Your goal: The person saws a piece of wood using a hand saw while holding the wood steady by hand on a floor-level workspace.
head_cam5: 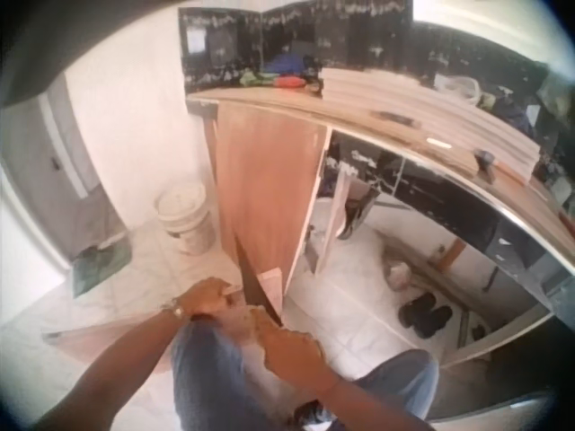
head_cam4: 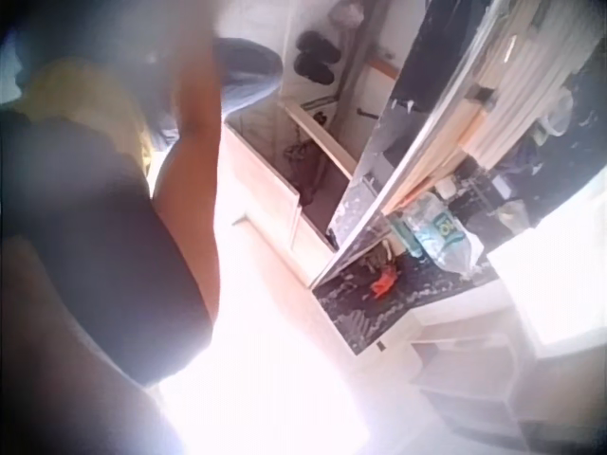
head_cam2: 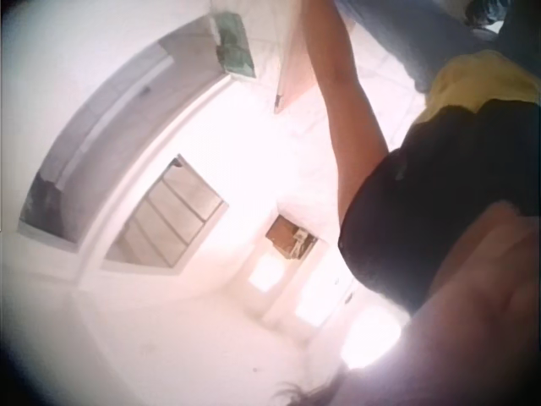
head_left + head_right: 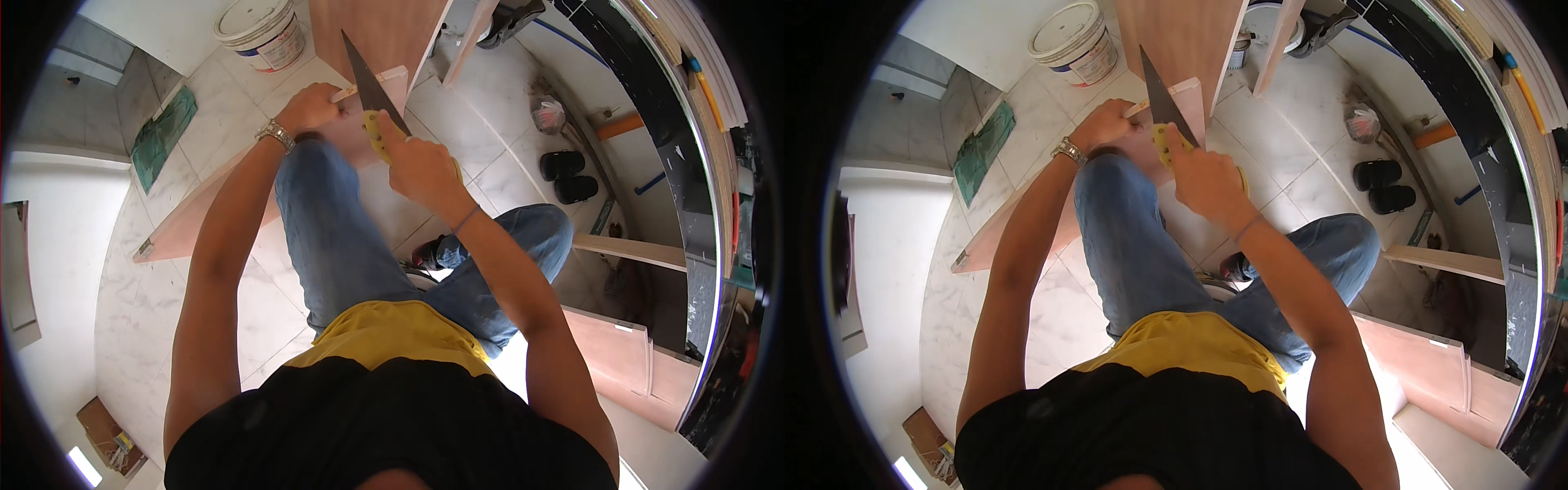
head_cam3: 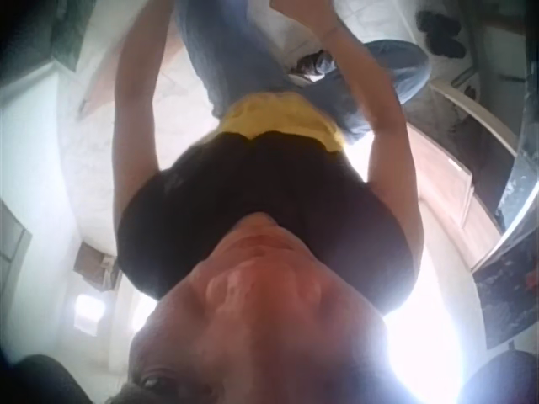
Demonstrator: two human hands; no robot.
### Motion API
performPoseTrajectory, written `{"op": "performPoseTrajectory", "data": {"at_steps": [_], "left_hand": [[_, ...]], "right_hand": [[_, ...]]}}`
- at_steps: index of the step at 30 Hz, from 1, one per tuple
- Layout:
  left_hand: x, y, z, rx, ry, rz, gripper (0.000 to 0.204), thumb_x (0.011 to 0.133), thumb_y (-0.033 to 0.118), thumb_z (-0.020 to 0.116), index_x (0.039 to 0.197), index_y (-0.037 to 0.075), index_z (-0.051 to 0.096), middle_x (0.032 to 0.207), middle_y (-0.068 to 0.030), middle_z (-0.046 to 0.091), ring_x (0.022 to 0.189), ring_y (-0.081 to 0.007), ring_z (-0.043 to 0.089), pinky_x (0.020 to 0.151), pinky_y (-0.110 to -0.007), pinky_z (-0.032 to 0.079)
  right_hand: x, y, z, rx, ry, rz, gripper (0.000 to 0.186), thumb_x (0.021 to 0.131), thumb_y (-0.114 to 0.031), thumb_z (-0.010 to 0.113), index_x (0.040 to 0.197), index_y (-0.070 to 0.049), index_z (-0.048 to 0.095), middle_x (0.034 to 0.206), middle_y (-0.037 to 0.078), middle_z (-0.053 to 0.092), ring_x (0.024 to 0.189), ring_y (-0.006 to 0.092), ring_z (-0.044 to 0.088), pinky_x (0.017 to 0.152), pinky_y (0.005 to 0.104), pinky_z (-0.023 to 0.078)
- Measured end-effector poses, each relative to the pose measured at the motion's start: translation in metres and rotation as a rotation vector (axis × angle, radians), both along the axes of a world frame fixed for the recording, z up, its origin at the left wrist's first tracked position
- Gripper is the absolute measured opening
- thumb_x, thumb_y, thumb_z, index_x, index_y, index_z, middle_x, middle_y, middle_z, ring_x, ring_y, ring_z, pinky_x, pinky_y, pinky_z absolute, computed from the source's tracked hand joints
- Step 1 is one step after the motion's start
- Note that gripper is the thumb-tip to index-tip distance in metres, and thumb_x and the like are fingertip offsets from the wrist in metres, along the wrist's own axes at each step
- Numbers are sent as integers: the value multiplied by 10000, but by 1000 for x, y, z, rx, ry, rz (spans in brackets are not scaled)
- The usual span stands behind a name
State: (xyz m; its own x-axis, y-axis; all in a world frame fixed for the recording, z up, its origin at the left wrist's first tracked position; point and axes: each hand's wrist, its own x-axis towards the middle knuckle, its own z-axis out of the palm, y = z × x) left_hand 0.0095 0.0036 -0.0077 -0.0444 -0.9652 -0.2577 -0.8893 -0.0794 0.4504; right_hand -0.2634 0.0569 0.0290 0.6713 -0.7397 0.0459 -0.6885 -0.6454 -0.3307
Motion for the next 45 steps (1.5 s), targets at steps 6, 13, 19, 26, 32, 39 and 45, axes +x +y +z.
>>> {"op": "performPoseTrajectory", "data": {"at_steps": [6,13,19,26,32,39,45], "left_hand": [[-6,-5,4,40,-59,-32,505,813,342,795,1235,74,724,1187,-208,723,1141,-403,668,981,-471,521],[10,0,-3,34,-23,-14,508,811,344,789,1232,67,729,1181,-219,721,1134,-403,670,971,-471,527],[-3,-10,-1,15,-59,-55,506,804,338,791,1246,98,733,1158,-220,729,1116,-403,679,973,-474,524],[1,4,-2,-66,42,-50,366,790,189,788,1089,-8,714,924,-250,733,861,-370,710,816,-421,537],[9,-1,-1,-10,1,-27,392,786,245,795,1114,38,740,1035,-224,742,954,-395,707,860,-447,545],[-10,0,7,-18,9,-59,431,752,195,808,1126,-3,727,996,-278,729,969,-417,704,870,-455,537],[-11,-5,5,4,63,-67,418,729,208,829,1067,-16,725,980,-238,750,935,-384,711,834,-444,534]], "right_hand": [[1,-6,5,95,135,-35,902,811,-116,678,1625,-97,288,857,229,724,777,406,735,711,522,580],[-9,25,27,192,217,-16,904,802,-117,690,1616,-91,298,902,228,725,839,404,738,737,496,583],[8,-27,-1,72,66,-49,942,786,-120,701,1630,-100,281,906,222,725,804,383,744,708,520,579],[-9,7,17,95,158,-32,938,790,-127,692,1631,-110,275,901,228,723,822,390,742,733,524,584],[-3,14,12,181,146,-50,942,786,-132,691,1631,-111,276,895,220,725,820,399,742,750,543,588],[11,-18,-9,116,54,-80,947,814,-139,674,1644,-114,220,943,233,732,872,424,736,809,550,575],[10,0,-26,82,137,-150,976,835,-133,665,1660,-118,142,967,262,728,857,436,734,799,567,569]]}}
